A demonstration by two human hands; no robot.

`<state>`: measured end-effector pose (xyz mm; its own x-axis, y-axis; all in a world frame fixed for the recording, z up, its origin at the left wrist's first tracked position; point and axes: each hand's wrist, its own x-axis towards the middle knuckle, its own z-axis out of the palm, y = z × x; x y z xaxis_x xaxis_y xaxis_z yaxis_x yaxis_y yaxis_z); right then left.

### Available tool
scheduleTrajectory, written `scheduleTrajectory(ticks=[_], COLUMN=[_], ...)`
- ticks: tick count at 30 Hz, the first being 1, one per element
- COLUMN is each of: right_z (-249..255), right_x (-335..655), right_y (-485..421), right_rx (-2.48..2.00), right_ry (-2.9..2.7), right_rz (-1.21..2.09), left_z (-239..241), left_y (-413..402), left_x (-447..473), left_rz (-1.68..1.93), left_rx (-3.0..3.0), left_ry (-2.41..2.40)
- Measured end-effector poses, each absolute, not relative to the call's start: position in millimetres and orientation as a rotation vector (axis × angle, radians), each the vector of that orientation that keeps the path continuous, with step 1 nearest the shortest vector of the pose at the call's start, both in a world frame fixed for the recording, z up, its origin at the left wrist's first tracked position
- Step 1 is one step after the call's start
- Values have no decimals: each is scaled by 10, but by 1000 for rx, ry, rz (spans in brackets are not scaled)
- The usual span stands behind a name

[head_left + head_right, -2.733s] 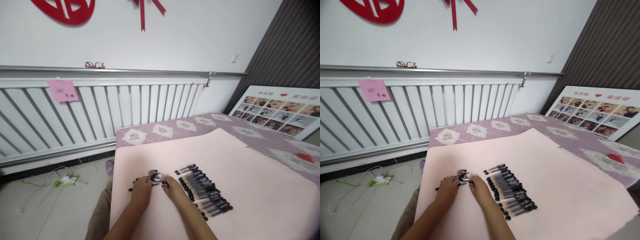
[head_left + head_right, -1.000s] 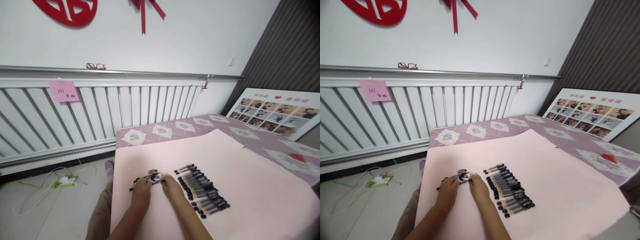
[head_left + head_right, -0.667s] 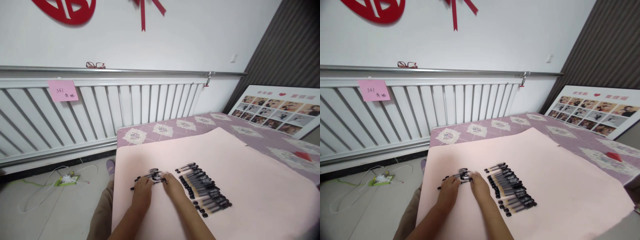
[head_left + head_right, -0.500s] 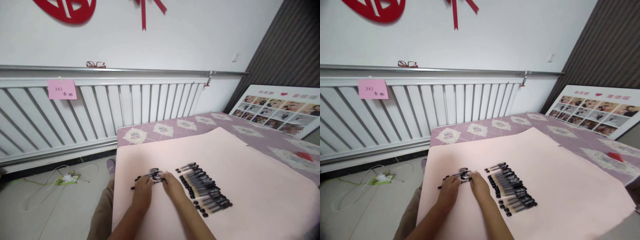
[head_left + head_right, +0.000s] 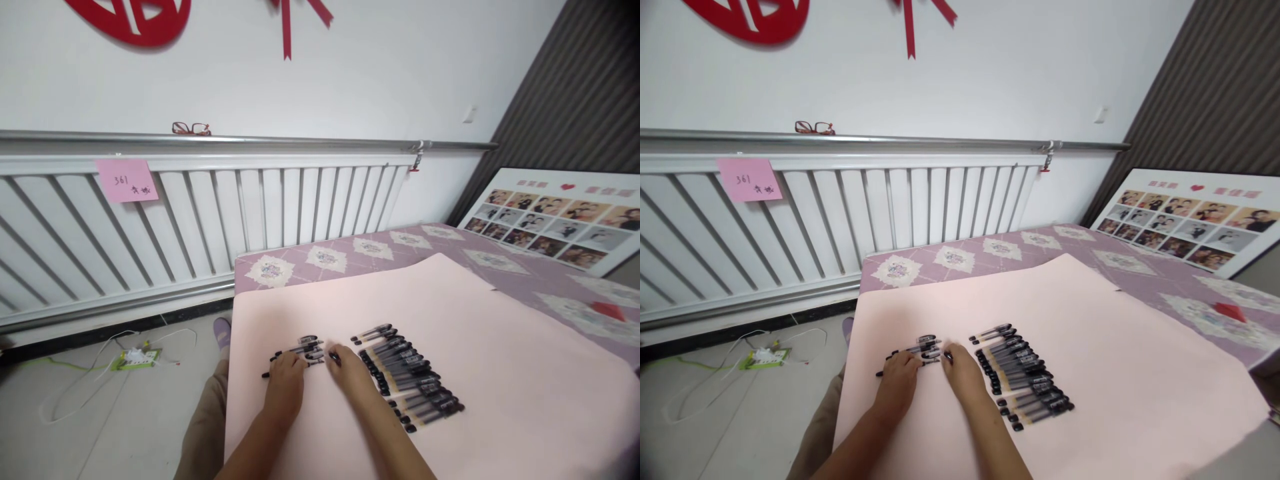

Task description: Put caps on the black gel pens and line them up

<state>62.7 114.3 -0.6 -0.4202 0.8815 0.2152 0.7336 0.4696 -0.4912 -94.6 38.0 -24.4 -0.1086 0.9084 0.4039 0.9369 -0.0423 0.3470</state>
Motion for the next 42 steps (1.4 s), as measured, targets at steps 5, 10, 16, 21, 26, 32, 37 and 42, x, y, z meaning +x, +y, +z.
scheduleTrajectory(ticks=[5, 10, 16, 21, 26, 32, 37, 42], right_z=[32, 45, 42, -4, -3, 213, 378, 332], right_x=[573, 479, 594, 676, 544, 670, 1418, 2304], right_y=[1082, 1019, 996, 1013, 933, 783, 772, 747], right_rx=[-1266, -1222, -1302, -1390, -1384, -1368, -1545, -1974], right_ry=[-2328, -2358, -2329, -2318, -2306, -2251, -2119, -1843], right_rz=[454, 471, 430, 423, 432, 373, 257, 146], left_z=[-264, -283, -257, -223, -250, -287, -310, -309], left_y=[386, 387, 376, 355, 366, 357, 337, 333], left_x=[-956, -954, -941, -940, -956, -989, -1027, -1043], left_rz=[-860, -856, -872, -891, -895, -939, -947, -987], left_rx=[-2062, -2048, -2050, -2065, -2076, -2127, -2139, -2114], left_ry=[-2120, -2114, -2109, -2095, -2070, -1982, -1871, -1846])
